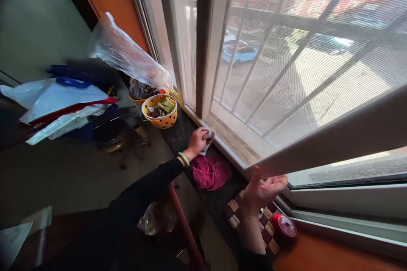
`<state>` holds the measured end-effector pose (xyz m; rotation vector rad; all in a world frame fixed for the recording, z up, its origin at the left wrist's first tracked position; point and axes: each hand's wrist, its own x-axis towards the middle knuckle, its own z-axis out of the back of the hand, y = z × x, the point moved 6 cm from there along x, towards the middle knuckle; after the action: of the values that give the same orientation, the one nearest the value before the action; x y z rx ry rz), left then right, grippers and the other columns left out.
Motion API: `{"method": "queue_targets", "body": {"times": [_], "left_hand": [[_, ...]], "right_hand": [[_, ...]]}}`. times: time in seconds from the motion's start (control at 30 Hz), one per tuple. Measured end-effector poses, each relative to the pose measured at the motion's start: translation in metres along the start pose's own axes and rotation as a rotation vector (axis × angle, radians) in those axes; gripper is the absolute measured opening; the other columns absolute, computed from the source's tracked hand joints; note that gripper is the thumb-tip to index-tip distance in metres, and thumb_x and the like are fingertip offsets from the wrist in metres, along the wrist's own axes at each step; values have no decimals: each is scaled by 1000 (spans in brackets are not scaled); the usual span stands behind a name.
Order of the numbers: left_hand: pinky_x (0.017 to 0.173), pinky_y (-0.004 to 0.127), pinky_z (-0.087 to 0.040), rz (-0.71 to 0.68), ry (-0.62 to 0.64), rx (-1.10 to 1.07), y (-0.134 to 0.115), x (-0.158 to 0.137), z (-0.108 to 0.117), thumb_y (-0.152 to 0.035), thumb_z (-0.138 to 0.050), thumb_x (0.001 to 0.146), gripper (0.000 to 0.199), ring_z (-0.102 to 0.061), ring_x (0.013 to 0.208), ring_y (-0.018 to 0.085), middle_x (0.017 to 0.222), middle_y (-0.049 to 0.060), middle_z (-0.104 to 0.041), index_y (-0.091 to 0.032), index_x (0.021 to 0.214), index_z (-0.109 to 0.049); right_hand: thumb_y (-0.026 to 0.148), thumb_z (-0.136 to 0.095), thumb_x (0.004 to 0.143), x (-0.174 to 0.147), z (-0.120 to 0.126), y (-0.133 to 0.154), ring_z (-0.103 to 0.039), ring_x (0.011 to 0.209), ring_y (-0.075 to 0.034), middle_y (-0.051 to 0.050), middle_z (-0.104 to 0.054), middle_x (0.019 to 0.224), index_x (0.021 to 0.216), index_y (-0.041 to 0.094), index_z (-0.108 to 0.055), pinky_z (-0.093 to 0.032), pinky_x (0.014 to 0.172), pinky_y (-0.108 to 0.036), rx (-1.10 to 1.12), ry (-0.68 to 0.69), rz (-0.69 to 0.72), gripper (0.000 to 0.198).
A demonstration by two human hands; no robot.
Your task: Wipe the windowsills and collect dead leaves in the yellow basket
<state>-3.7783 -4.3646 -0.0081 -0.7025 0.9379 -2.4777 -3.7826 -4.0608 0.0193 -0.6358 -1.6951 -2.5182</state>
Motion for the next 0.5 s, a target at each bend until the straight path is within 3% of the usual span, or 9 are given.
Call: {"method": "queue_targets", "body": {"times": [0.07,0.1,0.17,0.23,0.3,0.4,0.5], "left_hand": [[102,31,-50,-78,-56,-89,-16,-23,12,-5,-58,85,30,-64,108,20,116,7,-70,-21,105,-73],[105,32,-49,-82,-115,-114,-18,-33,20,-6,-57,87,31,-62,113,21,121,8,-69,-21,111,-71],[109,37,-46,21,-238,-137,-7,-50,36,-8,-57,89,31,-61,117,22,125,9,-68,-21,114,-70],[105,40,-49,212,-305,-174,17,-64,43,-9,-61,86,23,-65,111,24,116,10,-71,-20,104,-71],[95,38,-54,360,-326,-229,42,-72,44,-9,-65,83,14,-69,98,24,99,9,-74,-18,92,-71],[84,34,-58,432,-360,-270,67,-74,48,-12,-65,84,11,-72,87,22,90,6,-75,-18,92,-69],[88,36,-57,489,-448,-267,86,-69,60,-19,-62,89,16,-71,96,24,101,10,-75,-18,104,-67]], "right_hand": [[50,-70,89,-26,8,10,-42,141,-34,-20,-40,150,149,19,-37,-39,113,-59,7,-44,107,75],[47,-71,88,-42,5,15,-43,140,-34,-18,-44,148,146,20,-41,-37,114,-58,4,13,183,70],[45,-69,89,-76,-20,20,-48,136,-34,-16,-53,141,142,22,-48,-38,113,-58,-34,316,319,61],[48,-67,89,-106,-53,16,-43,139,-38,-16,-52,146,145,23,-47,-38,112,-60,-131,617,379,65],[46,-69,86,-119,-80,8,-37,141,-41,-15,-48,152,145,27,-49,-36,111,-61,-264,779,407,66],[30,-63,87,-111,-104,1,-49,125,-36,-10,-60,136,124,28,-68,-43,101,-53,-360,865,419,38],[23,-52,90,-81,-112,9,-56,103,-28,-10,-66,113,110,21,-72,-48,92,-43,-287,762,379,29]]}}
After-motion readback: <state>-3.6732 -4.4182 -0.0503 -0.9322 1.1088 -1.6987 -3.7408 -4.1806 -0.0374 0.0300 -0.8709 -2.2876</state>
